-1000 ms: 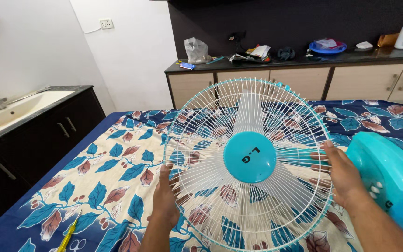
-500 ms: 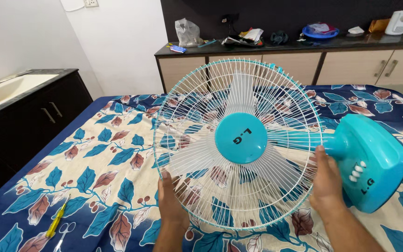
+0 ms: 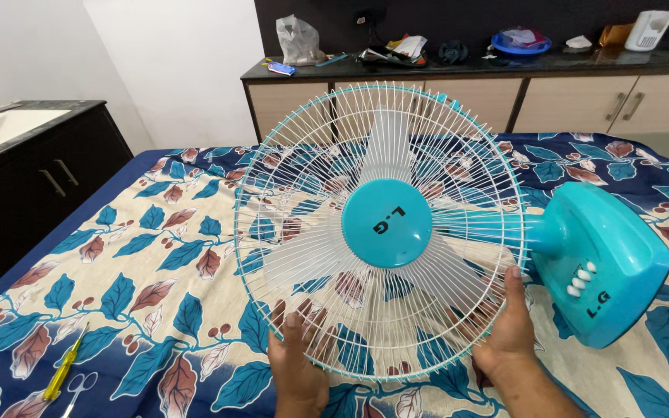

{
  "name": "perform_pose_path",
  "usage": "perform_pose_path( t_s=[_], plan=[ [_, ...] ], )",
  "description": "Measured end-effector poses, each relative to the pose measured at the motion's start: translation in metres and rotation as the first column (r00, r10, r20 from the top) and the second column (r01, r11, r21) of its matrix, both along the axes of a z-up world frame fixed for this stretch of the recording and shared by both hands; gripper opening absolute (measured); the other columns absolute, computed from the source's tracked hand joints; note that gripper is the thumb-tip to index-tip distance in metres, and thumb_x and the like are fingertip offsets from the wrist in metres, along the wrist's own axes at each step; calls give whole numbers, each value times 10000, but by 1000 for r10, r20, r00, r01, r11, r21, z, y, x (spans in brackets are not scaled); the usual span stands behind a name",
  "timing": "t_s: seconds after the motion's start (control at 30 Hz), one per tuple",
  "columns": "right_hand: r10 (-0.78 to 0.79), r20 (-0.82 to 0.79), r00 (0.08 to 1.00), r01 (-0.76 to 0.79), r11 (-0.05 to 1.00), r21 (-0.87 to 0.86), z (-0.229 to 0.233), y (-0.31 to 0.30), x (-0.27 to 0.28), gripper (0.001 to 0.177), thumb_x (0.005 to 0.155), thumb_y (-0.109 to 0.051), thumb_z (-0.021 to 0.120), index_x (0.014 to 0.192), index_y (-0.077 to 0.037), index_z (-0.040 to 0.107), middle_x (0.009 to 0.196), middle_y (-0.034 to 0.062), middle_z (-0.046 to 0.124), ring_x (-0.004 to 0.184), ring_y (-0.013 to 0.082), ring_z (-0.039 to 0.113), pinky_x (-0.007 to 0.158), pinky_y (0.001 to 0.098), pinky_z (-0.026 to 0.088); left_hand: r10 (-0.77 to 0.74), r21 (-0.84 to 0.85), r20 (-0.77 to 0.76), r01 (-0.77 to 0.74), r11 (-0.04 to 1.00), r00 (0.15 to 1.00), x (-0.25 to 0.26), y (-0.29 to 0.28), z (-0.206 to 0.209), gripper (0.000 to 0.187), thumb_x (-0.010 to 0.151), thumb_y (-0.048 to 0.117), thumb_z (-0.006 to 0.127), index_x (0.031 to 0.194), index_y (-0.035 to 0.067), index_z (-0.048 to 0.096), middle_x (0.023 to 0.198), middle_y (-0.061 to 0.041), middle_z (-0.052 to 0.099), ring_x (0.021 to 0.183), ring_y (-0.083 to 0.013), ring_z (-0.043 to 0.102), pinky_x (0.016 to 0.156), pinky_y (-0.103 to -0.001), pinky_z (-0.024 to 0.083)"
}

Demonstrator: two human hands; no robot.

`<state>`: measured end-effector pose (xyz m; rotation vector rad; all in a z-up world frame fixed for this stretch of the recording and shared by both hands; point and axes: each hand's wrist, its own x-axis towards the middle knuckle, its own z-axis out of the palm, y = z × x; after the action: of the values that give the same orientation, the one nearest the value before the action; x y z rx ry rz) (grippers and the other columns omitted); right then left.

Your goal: The person assembles a table fan by attaching the fan blades to the motor hub, securing the rear grille with a screw, and then attaching the front grille. The person also uses a screwdriver to tighten screws on the fan base.

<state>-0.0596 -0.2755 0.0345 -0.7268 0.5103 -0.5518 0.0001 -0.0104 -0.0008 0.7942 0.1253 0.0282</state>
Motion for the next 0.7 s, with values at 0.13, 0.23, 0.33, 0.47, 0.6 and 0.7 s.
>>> perform_pose_path(
  t_s=[0.13,0.23,0.33,0.47,0.6,0.7],
  plan=[
    [-8,5,1000,8,1000,-29,1,2,1,653,920,-632,528,1357,-147,550,1239,124,655,1094,333,644,882,591,537,23,7,-1,-23,1000,1000,4,-2,-2,695,886,411,620,1476,105,416,1265,-172,647,1089,-323,677,822,-507,589],
    [-22,-15,1000,22,999,-31,3,3,1,651,927,-613,515,1376,-141,543,1258,119,657,1102,329,648,894,590,538,25,31,-29,-24,999,999,4,-3,-2,677,903,417,599,1476,108,410,1269,-180,648,1104,-316,684,827,-507,597],
    [3,59,998,0,999,-46,5,4,-1,657,941,-605,514,1391,-127,537,1276,119,659,1120,308,662,939,536,541,5,38,-46,-4,999,999,4,0,2,672,910,411,593,1484,125,395,1284,-180,635,1113,-315,682,833,-505,599],
    [28,67,997,-25,999,-39,7,5,-7,645,956,-597,497,1381,-115,540,1241,133,667,1098,304,669,945,515,540,-9,-11,42,9,1000,999,0,1,11,729,891,385,606,1520,161,314,1295,-180,616,1103,-333,673,816,-507,598],
    [37,44,998,-36,999,-25,0,0,-7,636,968,-582,486,1376,-98,549,1230,130,677,1083,301,670,935,509,539,19,-16,-25,-19,1000,1000,-3,0,17,801,875,354,595,1558,244,192,1283,-176,616,1097,-329,672,817,-513,605],
    [46,67,997,-45,999,-9,-13,-9,-4,628,951,-556,516,1371,-91,558,1216,132,678,1057,291,669,895,488,546,-7,72,-75,13,997,997,-1,6,15,776,908,377,606,1568,260,216,1284,-170,601,1097,-314,668,811,-519,604]
  ],
)
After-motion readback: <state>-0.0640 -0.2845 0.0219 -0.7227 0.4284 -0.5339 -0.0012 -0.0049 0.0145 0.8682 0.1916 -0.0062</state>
